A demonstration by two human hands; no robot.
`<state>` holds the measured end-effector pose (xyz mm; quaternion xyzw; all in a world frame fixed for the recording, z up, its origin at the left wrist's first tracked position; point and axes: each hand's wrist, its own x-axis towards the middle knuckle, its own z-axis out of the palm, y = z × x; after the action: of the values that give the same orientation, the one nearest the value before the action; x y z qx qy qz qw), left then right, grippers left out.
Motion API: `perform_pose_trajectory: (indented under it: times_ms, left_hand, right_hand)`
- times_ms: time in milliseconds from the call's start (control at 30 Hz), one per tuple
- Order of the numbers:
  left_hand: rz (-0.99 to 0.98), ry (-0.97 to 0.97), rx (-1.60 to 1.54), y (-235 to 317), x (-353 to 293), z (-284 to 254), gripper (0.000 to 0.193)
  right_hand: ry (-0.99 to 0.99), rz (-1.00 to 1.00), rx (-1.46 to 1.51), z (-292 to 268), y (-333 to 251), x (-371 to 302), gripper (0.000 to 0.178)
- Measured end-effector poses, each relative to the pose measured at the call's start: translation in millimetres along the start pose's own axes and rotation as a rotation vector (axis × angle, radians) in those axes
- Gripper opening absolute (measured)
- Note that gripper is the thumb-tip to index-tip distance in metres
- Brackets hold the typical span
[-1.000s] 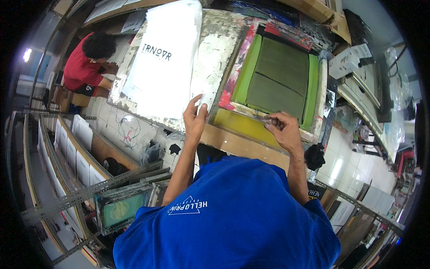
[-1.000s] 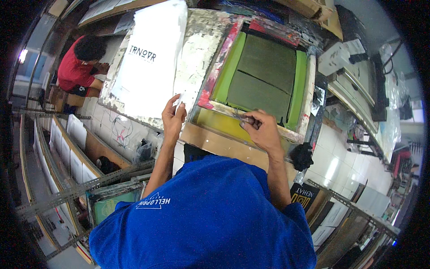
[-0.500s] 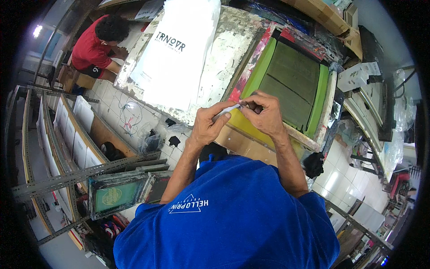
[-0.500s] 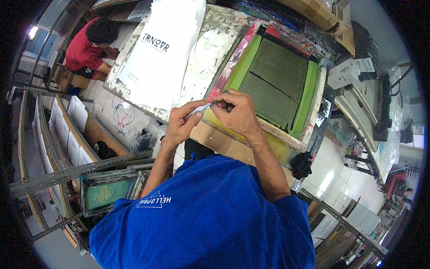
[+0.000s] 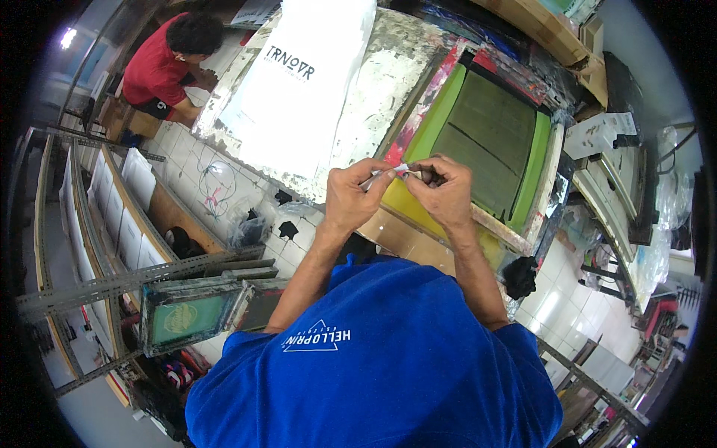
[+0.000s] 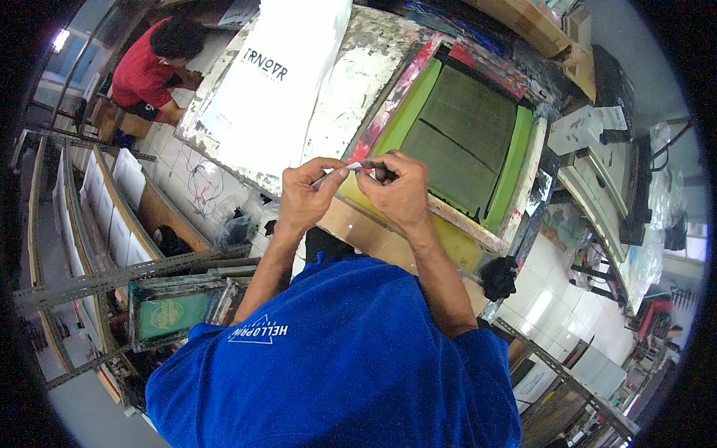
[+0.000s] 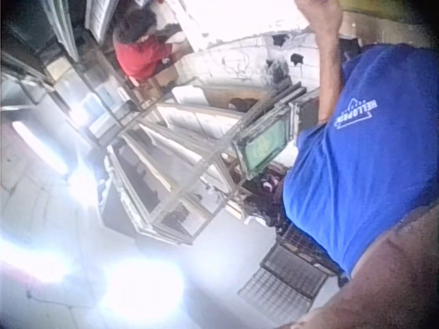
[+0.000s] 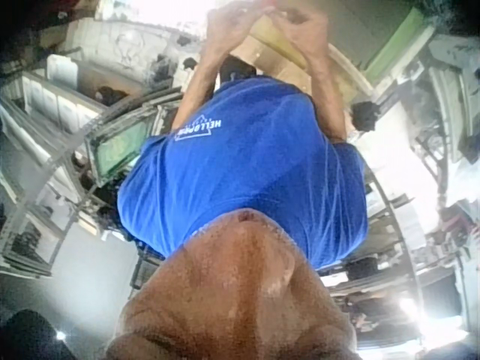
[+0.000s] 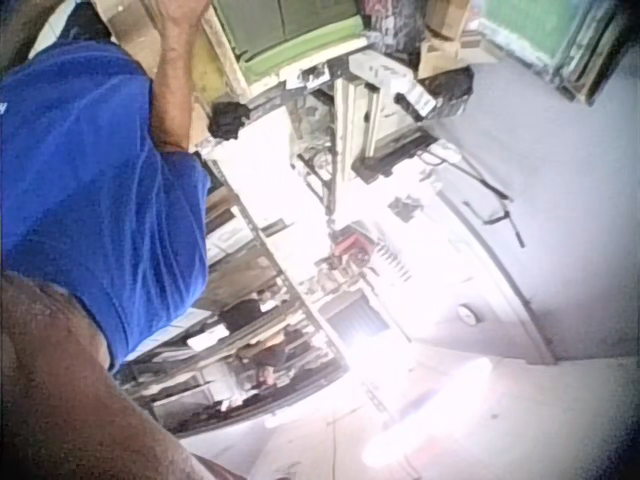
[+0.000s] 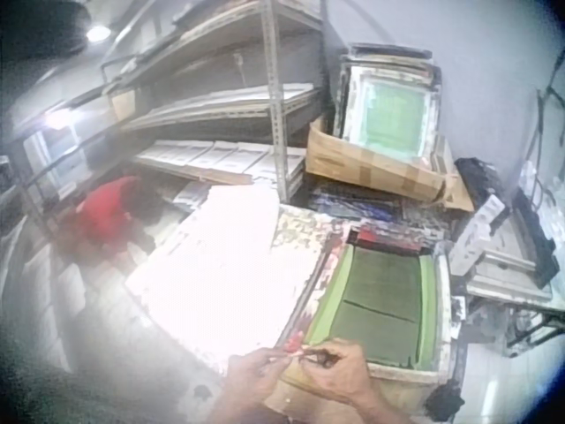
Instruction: The person cleans a printing screen, applies tape to the stencil, and places printed fabric sheets onto a storage rack.
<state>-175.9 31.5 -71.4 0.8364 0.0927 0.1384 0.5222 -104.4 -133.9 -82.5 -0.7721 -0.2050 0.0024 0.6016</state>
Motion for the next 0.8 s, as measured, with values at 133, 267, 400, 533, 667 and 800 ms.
perform_pose_trajectory:
  times_ms: [133, 267, 400, 533, 667, 800]
  left_hand:
    - [0.105, 0.065, 0.081, 2.2, 1.4, 4.7, 0.011]
    - [0.211, 0.059, 0.218, -3.7, 4.2, 0.3, 0.008]
    - [0.217, 0.005, 0.292, 0.5, 6.7, -1.5, 0.008]
    - [0.238, -0.034, 0.335, 5.3, 8.1, -1.4, 0.010]
    - [0.286, -0.028, 0.339, 6.3, 8.7, 0.0, 0.009]
    - [0.391, -0.010, 0.395, -0.5, 6.8, 4.3, 0.012]
  right_hand:
    - [0.126, -0.009, -0.167, 3.2, -11.3, 0.8, 0.017]
    - [0.086, -0.132, -0.106, -7.1, -7.1, 4.8, 0.020]
    - [-0.039, -0.221, -0.174, -10.5, -2.9, 7.2, 0.020]
    - [-0.080, -0.257, -0.213, -9.7, -4.2, 8.0, 0.018]
    - [-0.092, -0.250, -0.249, -11.2, -6.2, 9.5, 0.014]
    - [-0.072, -0.138, -0.197, -7.1, -6.7, 8.0, 0.008]
